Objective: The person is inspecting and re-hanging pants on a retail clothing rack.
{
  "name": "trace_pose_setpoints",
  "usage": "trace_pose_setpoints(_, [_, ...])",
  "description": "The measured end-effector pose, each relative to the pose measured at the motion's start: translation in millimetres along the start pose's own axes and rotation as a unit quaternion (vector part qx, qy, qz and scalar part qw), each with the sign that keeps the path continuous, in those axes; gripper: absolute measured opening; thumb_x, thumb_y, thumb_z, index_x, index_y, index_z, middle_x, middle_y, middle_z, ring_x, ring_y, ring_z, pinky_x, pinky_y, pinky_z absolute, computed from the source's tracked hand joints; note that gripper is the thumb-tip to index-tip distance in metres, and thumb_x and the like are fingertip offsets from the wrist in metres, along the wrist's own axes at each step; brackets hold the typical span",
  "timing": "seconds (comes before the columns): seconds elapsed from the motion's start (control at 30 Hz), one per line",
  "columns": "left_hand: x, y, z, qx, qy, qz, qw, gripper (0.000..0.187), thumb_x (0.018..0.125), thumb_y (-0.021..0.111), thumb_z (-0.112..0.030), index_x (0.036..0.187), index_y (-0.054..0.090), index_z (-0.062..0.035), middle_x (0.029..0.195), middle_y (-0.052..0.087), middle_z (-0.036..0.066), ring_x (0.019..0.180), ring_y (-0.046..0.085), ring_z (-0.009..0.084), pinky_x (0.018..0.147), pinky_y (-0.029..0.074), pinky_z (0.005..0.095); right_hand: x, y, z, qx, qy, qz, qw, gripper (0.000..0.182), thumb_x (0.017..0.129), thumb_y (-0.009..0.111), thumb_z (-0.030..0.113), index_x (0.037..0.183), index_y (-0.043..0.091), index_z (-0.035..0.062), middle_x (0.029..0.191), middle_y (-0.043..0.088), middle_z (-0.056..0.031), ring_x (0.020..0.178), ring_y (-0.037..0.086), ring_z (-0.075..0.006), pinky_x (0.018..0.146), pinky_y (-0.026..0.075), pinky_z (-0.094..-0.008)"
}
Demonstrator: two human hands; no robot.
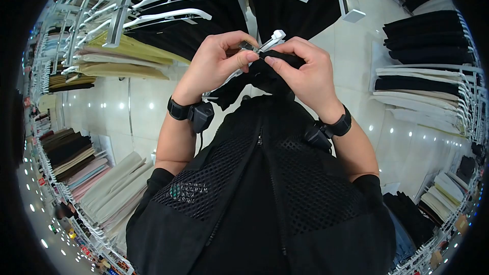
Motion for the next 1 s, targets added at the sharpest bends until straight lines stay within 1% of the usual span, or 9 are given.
trace_pose_setpoints(0.3, [11.6,7.6,-5.9,0.076,-0.025,0.002,0.997,0.027,0.099,0.079,-0.023,0.111,0.074,0.0007,0.079,0.069,0.003,0.071,0.064,0.0077,0.065,0.052,0.0259,-4.5,1.1,-16.4,0.045,0.096,0.051,0.993,0.026,0.090,0.085,0.015,0.110,0.077,0.0001,0.094,0.075,-0.0072,0.083,0.069,-0.0122,0.075,0.053,-0.0286])
trace_pose_setpoints(0.43, [23.1,23.3,-11.9,0.162,0.059,0.006,0.985,0.030,0.093,0.083,-0.023,0.113,0.076,-0.0010,0.081,0.071,0.009,0.068,0.065,0.0145,0.064,0.051,0.0300,-7.7,1.3,-32.9,-0.040,0.098,0.067,0.992,0.034,0.091,0.086,0.020,0.115,0.077,-0.0012,0.094,0.078,-0.0088,0.082,0.070,-0.0133,0.076,0.055,-0.0299])
trace_pose_setpoints(0.5, [25.6,24.4,-11.4,0.198,0.158,-0.071,0.965,0.034,0.090,0.085,-0.025,0.114,0.076,-0.0023,0.090,0.072,0.009,0.072,0.066,0.0191,0.065,0.053,0.0324,-7.5,-0.7,-29.5,-0.006,0.115,0.056,0.992,0.033,0.092,0.086,0.021,0.113,0.078,-0.0023,0.091,0.078,-0.0082,0.080,0.071,-0.0137,0.076,0.057,-0.0297])
trace_pose_setpoints(0.63, [11.3,-3.8,-23.5,0.285,0.159,-0.200,0.924,0.038,0.086,0.088,-0.024,0.116,0.077,-0.0050,0.101,0.072,0.007,0.085,0.069,0.0198,0.070,0.056,0.0322,-7.1,-14.9,-31.2,0.006,0.056,0.014,0.998,0.025,0.094,0.083,0.016,0.112,0.079,-0.0023,0.099,0.080,-0.0100,0.090,0.073,-0.0133,0.080,0.056,-0.0276])
trace_pose_setpoints(0.67, [4.7,-15.2,-16.6,0.288,0.148,-0.247,0.913,0.039,0.081,0.090,-0.034,0.108,0.078,-0.0086,0.097,0.073,0.007,0.090,0.071,0.0276,0.076,0.057,0.0382,-8.3,-20.6,-35.3,0.031,0.057,-0.011,0.998,0.023,0.095,0.083,0.013,0.112,0.079,-0.0025,0.101,0.080,-0.0098,0.092,0.073,-0.0131,0.083,0.056,-0.0275])
trace_pose_setpoints(0.77, [-29.3,-44.9,15.6,0.301,0.118,-0.309,0.895,0.035,0.081,0.090,-0.023,0.109,0.078,-0.0053,0.094,0.074,0.009,0.088,0.071,0.0274,0.078,0.056,0.0371,-16.1,-44.9,-46.1,0.048,0.070,-0.068,0.994,0.022,0.097,0.081,0.009,0.115,0.078,-0.0033,0.108,0.079,-0.0071,0.098,0.071,-0.0117,0.090,0.055,-0.0265])
trace_pose_setpoints(0.83, [-59.6,-52.3,45.8,0.311,0.064,-0.295,0.901,0.031,0.090,0.085,-0.021,0.113,0.077,-0.0025,0.101,0.077,0.009,0.094,0.072,0.0248,0.082,0.056,0.0350,-24.7,-62.1,-59.6,0.102,0.097,-0.106,0.984,0.025,0.098,0.081,0.013,0.117,0.077,-0.0029,0.107,0.078,-0.0054,0.098,0.069,-0.0103,0.091,0.054,-0.0255])
trace_pose_setpoints(0.93, [-89.6,-43.3,97.8,0.056,-0.085,-0.287,0.953,0.043,0.108,0.065,-0.040,0.122,0.076,-0.0011,0.113,0.079,0.011,0.108,0.072,0.0225,0.095,0.054,0.0360,-36.1,-80.4,-74.0,0.115,0.122,-0.134,0.977,0.032,0.099,0.082,0.022,0.119,0.078,-0.0023,0.104,0.077,-0.0025,0.095,0.066,-0.0086,0.090,0.051,-0.0232])
trace_pose_setpoints(1.0, [-95.3,-26.8,111.8,-0.101,-0.155,-0.222,0.957,0.076,0.115,0.031,-0.062,0.131,0.073,0.0003,0.125,0.077,0.013,0.122,0.069,0.0228,0.108,0.050,0.0389,-39.5,-81.2,-79.7,0.118,0.136,-0.134,0.974,0.033,0.099,0.082,0.024,0.119,0.078,-0.0024,0.102,0.076,-0.0017,0.093,0.065,-0.0084,0.090,0.050,-0.0229])
Point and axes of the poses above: each hand's wrist, its own x-axis towards the middle knuckle, its own y-axis out of the palm, z = x × y, the point moved 2 cm from there along x, towards the middle knuckle
